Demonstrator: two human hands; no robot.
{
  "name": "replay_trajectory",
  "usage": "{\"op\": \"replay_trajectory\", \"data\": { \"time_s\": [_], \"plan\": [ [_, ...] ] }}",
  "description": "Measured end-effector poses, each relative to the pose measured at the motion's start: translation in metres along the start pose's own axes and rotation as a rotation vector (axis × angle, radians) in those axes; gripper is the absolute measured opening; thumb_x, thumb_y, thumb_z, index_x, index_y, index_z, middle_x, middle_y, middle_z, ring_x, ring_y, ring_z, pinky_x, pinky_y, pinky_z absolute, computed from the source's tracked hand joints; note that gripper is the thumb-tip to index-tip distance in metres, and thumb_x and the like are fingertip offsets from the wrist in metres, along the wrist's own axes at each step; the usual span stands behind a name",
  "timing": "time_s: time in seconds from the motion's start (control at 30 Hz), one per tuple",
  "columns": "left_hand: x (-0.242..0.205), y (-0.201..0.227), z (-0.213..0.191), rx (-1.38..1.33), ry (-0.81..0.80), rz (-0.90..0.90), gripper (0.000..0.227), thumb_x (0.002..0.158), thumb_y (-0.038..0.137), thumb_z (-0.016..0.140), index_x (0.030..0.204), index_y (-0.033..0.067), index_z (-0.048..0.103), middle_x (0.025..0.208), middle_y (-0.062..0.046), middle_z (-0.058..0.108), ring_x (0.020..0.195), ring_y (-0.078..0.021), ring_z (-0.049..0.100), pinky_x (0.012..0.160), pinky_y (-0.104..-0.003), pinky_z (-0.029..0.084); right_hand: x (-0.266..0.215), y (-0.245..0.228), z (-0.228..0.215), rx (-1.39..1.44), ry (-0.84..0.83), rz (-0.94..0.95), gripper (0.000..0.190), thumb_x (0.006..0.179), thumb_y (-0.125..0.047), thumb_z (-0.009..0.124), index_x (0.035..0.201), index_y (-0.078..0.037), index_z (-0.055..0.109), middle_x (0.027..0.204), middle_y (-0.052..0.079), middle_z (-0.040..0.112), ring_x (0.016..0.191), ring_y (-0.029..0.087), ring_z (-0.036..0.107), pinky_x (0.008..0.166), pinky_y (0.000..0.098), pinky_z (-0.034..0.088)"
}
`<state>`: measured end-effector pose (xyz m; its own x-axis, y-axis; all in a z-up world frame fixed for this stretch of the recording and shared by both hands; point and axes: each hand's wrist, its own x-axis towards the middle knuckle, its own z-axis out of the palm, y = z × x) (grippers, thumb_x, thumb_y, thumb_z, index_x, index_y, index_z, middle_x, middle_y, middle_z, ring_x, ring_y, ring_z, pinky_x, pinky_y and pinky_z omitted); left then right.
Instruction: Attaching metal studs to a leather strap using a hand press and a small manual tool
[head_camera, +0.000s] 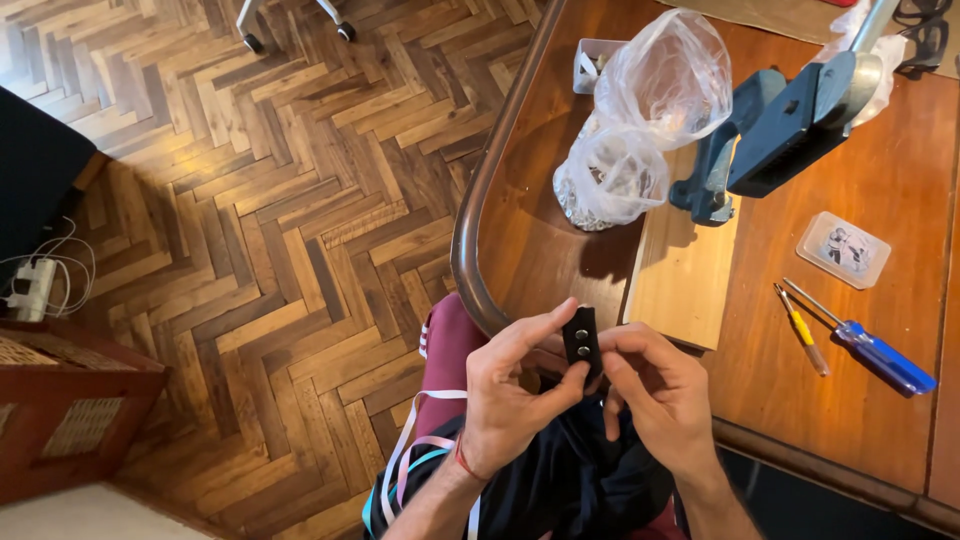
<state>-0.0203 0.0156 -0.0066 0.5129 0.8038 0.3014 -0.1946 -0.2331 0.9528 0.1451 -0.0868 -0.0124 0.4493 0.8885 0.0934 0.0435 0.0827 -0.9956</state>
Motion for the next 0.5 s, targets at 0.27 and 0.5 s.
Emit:
{"op": "replay_trajectory", "data": {
  "time_s": [0.27,0.5],
  "plan": [
    [-0.005,0.01,0.0,-0.055,-0.065,-0.006,0.065,0.099,-0.009,0.089,0.159,0.008,0.07,0.127,-0.012,0.08,0.097,-0.0123,0.081,0.086,-0.023,0.075,0.006,0.01,-0.021,0.217,-0.199,0.025,0.013,0.107,-0.006,0.076,0.112,0.007,0.076,0.108,0.02,0.071,0.069,0.025,0.079,0.028,0.0239,0.059],
    [-0.004,0.015,-0.007,-0.129,-0.177,-0.073,0.063,0.102,-0.007,0.091,0.16,0.0064,0.07,0.123,-0.011,0.076,0.095,-0.0104,0.074,0.089,-0.022,0.072,0.0,0.024,-0.028,0.439,-0.266,0.16,0.019,0.112,-0.01,0.076,0.11,0.008,0.072,0.102,0.019,0.059,0.067,0.021,0.073,0.022,0.0247,0.05]
  ]
}}
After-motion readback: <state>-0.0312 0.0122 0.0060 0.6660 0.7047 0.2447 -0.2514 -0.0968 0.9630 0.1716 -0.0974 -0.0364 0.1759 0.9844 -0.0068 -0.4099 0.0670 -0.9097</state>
